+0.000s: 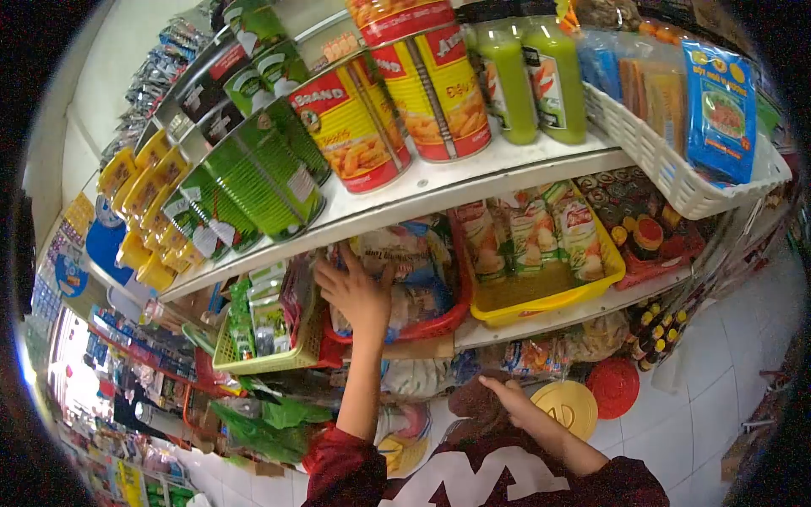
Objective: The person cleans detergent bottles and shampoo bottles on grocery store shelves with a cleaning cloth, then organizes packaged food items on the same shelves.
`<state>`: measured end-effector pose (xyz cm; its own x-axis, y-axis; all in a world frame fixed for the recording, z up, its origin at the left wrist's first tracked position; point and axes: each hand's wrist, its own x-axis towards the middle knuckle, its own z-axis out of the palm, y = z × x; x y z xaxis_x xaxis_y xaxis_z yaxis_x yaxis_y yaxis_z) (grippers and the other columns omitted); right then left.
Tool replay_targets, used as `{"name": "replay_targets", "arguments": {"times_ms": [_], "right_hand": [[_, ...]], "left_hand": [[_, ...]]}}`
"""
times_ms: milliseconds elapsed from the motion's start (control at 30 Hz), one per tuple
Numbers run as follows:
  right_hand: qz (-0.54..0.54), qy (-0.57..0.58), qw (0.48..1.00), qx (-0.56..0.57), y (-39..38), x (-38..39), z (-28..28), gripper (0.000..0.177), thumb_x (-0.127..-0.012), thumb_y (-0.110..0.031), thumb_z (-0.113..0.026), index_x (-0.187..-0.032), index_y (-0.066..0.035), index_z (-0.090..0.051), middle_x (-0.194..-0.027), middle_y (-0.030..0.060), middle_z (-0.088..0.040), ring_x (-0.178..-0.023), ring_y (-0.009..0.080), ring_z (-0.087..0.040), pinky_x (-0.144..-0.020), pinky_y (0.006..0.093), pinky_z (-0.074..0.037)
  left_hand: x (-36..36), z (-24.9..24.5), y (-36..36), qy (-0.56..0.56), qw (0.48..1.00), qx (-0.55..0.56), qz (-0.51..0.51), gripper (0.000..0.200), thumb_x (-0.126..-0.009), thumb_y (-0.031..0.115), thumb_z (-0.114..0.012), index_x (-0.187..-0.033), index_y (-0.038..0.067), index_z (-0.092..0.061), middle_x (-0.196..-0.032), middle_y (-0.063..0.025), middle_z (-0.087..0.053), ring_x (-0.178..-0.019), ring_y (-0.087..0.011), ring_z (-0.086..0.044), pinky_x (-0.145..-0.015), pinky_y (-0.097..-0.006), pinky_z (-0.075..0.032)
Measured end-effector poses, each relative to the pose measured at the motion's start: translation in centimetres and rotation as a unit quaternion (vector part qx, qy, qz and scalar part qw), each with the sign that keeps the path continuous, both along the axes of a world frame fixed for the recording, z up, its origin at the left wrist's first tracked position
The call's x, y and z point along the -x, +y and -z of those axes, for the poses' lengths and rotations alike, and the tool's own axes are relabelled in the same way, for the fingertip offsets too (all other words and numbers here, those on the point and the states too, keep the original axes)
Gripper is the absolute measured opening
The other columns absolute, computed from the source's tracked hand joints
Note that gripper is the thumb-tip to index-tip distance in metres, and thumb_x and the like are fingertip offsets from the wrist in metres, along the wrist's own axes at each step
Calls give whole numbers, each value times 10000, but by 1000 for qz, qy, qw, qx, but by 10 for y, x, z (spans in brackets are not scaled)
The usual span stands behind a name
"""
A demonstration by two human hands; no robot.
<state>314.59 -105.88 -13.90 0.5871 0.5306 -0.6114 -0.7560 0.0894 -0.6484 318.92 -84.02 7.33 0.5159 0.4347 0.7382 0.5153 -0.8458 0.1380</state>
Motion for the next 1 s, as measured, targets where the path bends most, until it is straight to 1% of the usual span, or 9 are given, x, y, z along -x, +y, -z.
{"name": "replay_targets", "arguments": {"times_ms": [33, 133, 200, 233, 333, 400, 500, 633, 1000], "right_hand": [[-1, 5, 1000, -13, 1, 2, -4, 499, -808, -359, -569, -1089, 44, -479, -1072, 140, -545, -984, 218, -525, -813, 333, -438], [11, 28, 995, -94, 5, 1, 6, 543, -844, -459, -457, -1130, 2, -473, -1095, 124, -541, -1010, 224, -513, -859, 348, -413], [1, 83, 975, -207, 4, 3, -6, 568, -856, -509, -393, -1140, -25, -478, -1101, 106, -542, -1006, 219, -516, -866, 356, -408], [-22, 67, 959, -275, 3, 2, -15, 580, -869, -537, -320, -1125, -46, -493, -1074, 85, -554, -987, 211, -523, -857, 364, -415], [53, 148, 959, -236, -5, 2, -17, 543, -885, -517, -297, -1101, -65, -505, -1028, 74, -563, -954, 202, -535, -841, 358, -425], [-52, 147, 960, -230, -10, 8, -19, 454, -904, -459, -309, -1097, -95, -498, -1018, 52, -554, -925, 184, -540, -827, 341, -431], [-133, 106, 971, -166, -12, 28, 8, 429, -910, -428, -325, -1092, -77, -493, -1003, 40, -550, -888, 166, -530, -773, 304, -434], [-232, -136, 963, 35, -4, 30, 12, 471, -912, -424, -331, -1069, -19, -514, -934, 37, -545, -810, 125, -487, -724, 247, -401], [-261, -181, 946, 68, 0, 38, 3, 520, -901, -437, -350, -1053, 22, -543, -913, 87, -580, -860, 151, -520, -778, 282, -408]], "left_hand": [[2, 2, -4, -4, 999, -37, -9, 704, -637, 293, -719, -1207, 24, -405, -1199, -300, -325, -1066, -433, -389, -850, -444, -373], [34, -1, -28, -210, 915, 20, 344, 427, -634, 101, -700, -1026, 45, -540, -1090, -218, -474, -986, -354, -476, -836, -425, -373], [70, 32, -47, -106, 845, 35, 523, 392, -631, 176, -693, -989, 77, -566, -848, -101, -593, -797, -292, -562, -735, -389, -415], [85, 57, -59, -16, 826, 48, 562, 473, -622, 316, -690, -1023, 95, -569, -945, -123, -581, -863, -287, -548, -761, -402, -403], [112, 125, -110, 237, 839, 139, 470, 587, -632, 401, -681, -1148, 171, -521, -1221, -137, -418, -1076, -339, -424, -859, -454, -348], [129, 189, -115, 193, 838, 264, 438, 532, -704, 341, -655, -1167, 136, -494, -1179, -148, -461, -1055, -345, -450, -858, -438, -363], [135, 211, -105, 149, 749, 512, 393, 438, -764, 252, -615, -1142, 75, -486, -1078, -163, -529, -980, -331, -509, -834, -387, -396], [147, 225, -101, 76, 761, 549, 337, 308, -787, 161, -574, -1046, 9, -504, -934, -152, -586, -871, -240, -578, -765, -310, -432], [161, 230, -100, 86, 737, 592, 315, 283, -797, 128, -560, -1058, 35, -504, -952, -131, -600, -901, -205, -579, -776, -301, -441]]}}
